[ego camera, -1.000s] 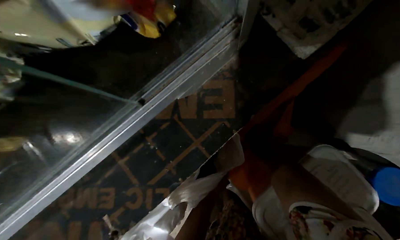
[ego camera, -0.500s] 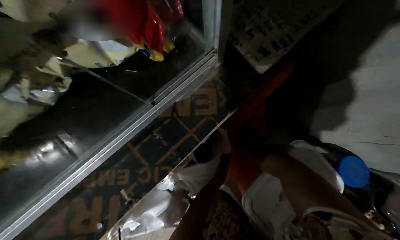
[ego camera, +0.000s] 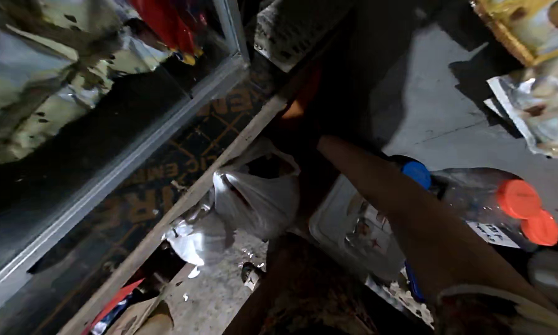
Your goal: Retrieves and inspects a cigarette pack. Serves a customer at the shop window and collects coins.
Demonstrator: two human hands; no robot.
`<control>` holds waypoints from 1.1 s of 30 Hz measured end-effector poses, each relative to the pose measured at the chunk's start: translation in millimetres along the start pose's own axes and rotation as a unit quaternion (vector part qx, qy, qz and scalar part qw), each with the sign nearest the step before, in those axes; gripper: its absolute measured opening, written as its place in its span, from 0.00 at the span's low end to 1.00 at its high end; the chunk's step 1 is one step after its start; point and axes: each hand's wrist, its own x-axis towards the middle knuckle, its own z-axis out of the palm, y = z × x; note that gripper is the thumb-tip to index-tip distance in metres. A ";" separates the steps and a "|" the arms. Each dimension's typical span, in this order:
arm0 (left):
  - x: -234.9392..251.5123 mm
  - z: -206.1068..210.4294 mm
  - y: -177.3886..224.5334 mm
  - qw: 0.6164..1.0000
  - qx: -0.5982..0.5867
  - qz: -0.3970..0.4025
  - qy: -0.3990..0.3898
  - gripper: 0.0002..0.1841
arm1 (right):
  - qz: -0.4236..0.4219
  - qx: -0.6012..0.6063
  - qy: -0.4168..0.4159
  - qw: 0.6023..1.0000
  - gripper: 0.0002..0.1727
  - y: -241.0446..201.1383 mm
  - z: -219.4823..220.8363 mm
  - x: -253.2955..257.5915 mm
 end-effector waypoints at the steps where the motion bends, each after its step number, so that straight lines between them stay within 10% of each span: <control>1: -14.8 -6.1 10.5 1.000 -0.026 0.003 0.000 0.24 | -0.034 -0.142 -0.149 0.978 0.31 16.9 -23.5 4.3; 3: -46.3 -23.5 32.8 0.996 -0.082 0.013 -0.011 0.21 | -0.274 -0.084 0.050 0.957 0.27 105.6 17.3 48.4; 9: -103.4 -24.7 -17.4 0.982 -0.181 -0.018 0.047 0.20 | -0.230 0.041 0.226 0.946 0.15 192.5 -17.2 -100.4; 15: -160.3 -9.6 -45.0 0.965 -0.232 -0.052 0.113 0.19 | -0.087 0.184 0.426 0.881 0.17 271.2 68.2 -197.0; 20: -184.2 1.7 -49.5 0.963 -0.234 -0.018 0.131 0.19 | -0.121 0.288 0.443 0.840 0.21 298.5 119.2 -179.0; 26: -220.9 -8.8 -8.5 0.954 -0.225 0.107 0.167 0.20 | -0.099 0.435 0.306 0.841 0.19 206.1 104.6 -246.3; 33: -280.7 -3.9 9.2 0.776 -0.448 0.275 0.347 0.25 | -0.356 0.511 0.074 0.779 0.33 84.0 202.0 -306.7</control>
